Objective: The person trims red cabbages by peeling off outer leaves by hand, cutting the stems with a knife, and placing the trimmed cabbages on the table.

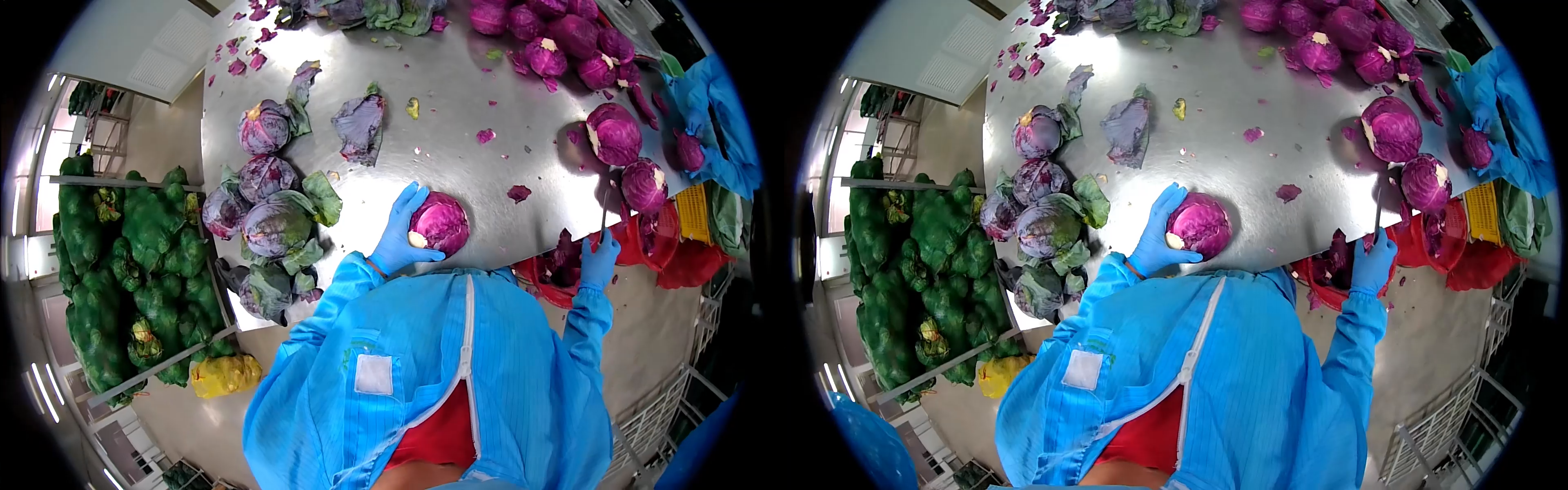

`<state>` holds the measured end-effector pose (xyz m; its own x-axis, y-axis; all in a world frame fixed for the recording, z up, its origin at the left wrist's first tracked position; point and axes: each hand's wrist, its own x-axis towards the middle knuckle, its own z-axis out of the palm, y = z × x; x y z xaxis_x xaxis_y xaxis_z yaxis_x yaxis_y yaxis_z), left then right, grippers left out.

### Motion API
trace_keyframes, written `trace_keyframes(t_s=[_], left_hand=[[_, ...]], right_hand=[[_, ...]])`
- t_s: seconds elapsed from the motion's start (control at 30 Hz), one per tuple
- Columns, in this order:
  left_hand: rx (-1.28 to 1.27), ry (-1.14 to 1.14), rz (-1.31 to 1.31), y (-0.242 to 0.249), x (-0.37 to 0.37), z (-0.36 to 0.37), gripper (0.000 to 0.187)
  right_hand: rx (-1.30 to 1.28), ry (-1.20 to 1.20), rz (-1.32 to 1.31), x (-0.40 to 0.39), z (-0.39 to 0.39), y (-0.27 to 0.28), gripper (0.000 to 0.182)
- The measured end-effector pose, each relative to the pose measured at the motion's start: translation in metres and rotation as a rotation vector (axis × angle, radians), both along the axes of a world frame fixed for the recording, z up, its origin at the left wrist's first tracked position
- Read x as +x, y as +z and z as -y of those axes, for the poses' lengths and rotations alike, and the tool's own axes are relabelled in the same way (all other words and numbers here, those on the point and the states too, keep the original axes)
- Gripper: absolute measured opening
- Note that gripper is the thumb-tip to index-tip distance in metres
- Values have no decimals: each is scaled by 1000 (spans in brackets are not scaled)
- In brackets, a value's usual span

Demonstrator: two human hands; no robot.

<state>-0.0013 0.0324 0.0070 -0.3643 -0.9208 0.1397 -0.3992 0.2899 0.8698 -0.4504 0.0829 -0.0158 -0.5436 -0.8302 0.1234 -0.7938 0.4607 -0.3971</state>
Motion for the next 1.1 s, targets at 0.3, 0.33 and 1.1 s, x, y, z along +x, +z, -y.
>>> trace_keyframes(t_s=[0.3,0.33,1.1], left_hand=[[-11,-42,-21,1,3,-4,120],[-18,-50,-29,0,3,-5,120],[116,97,-345,-32,26,-21,121]], right_hand=[[311,577,1113,174,62,0,47],[330,621,1125,177,66,-5,48],[86,310,418,126,58,-68,25]])
